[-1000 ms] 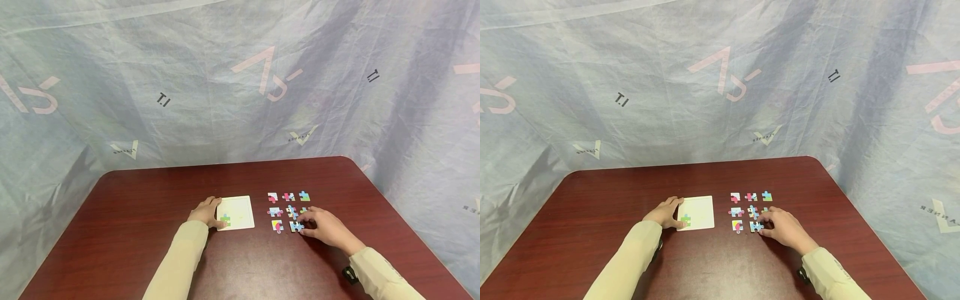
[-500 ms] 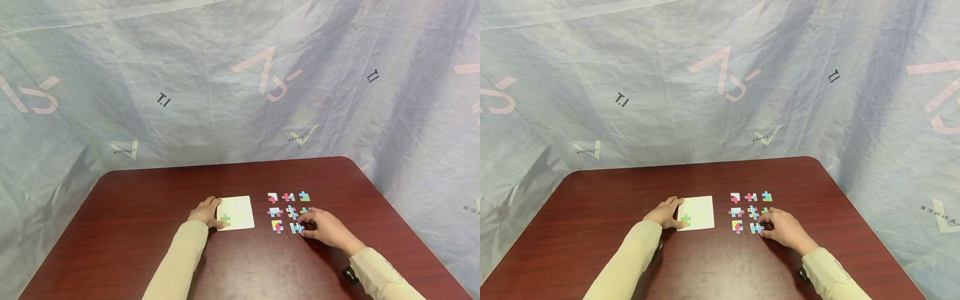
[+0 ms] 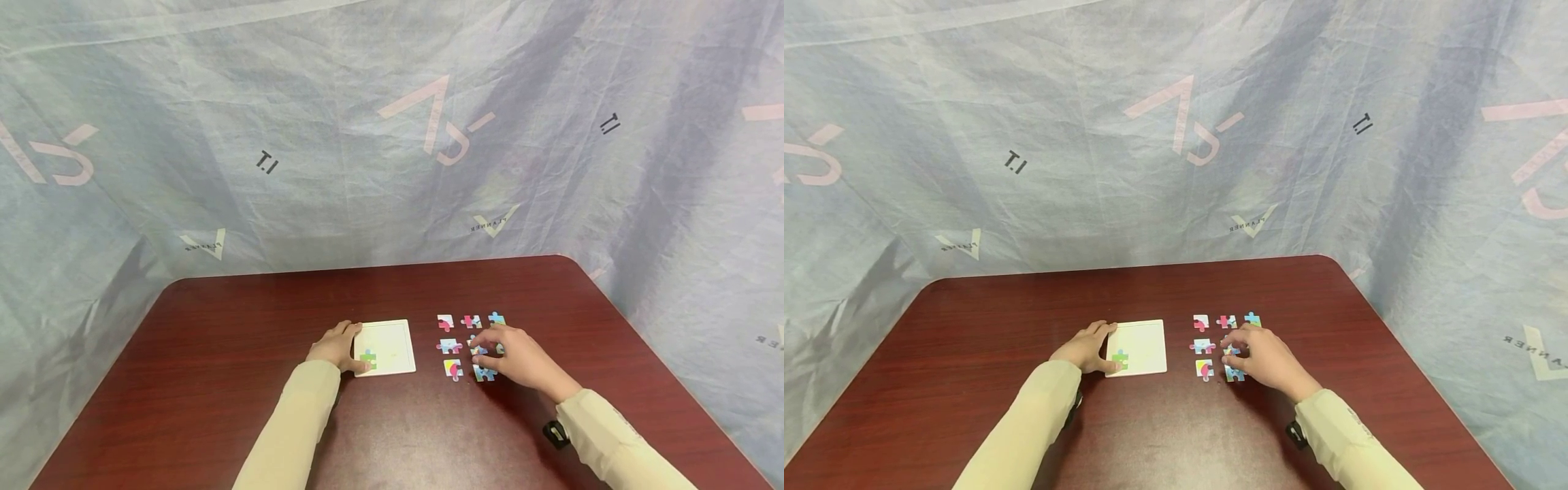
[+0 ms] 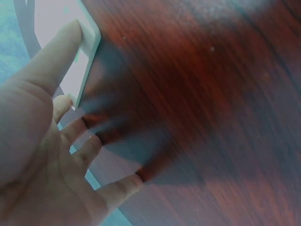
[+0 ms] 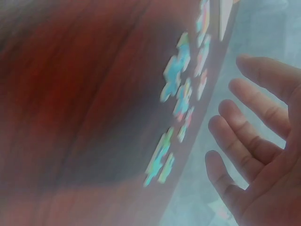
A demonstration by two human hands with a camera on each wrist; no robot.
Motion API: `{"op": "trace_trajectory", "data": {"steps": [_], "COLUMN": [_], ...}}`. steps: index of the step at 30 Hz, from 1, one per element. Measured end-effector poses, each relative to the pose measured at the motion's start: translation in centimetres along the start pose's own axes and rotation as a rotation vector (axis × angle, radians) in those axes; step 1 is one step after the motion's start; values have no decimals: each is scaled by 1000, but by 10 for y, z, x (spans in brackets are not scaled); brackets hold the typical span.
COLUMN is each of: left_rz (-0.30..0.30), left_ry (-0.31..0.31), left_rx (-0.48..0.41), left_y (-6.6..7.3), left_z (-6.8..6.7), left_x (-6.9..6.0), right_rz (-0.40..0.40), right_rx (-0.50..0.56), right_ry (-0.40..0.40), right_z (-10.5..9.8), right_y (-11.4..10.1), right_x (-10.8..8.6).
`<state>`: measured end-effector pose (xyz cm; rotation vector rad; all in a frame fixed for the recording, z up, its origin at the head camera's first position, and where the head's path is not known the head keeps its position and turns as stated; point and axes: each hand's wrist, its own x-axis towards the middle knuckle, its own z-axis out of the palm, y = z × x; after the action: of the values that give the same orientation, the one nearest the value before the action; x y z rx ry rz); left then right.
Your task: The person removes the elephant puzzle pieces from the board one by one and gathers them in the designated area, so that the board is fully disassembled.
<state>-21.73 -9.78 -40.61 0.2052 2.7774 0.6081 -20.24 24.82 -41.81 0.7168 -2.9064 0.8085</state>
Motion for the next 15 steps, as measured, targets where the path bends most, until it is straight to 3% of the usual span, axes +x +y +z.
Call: {"op": "trace_trajectory", "data": {"steps": [15], "left_rz": [-8], "left_ry": [-15], "left_rx": [2], "left_y": [-1], "left_z": [1], "left_x": [1], "right_rz": [-53], "right_rx": [72], "right_ry": [-41], "right_z": [23], "right_y": [-27], "right_x": [25]}}
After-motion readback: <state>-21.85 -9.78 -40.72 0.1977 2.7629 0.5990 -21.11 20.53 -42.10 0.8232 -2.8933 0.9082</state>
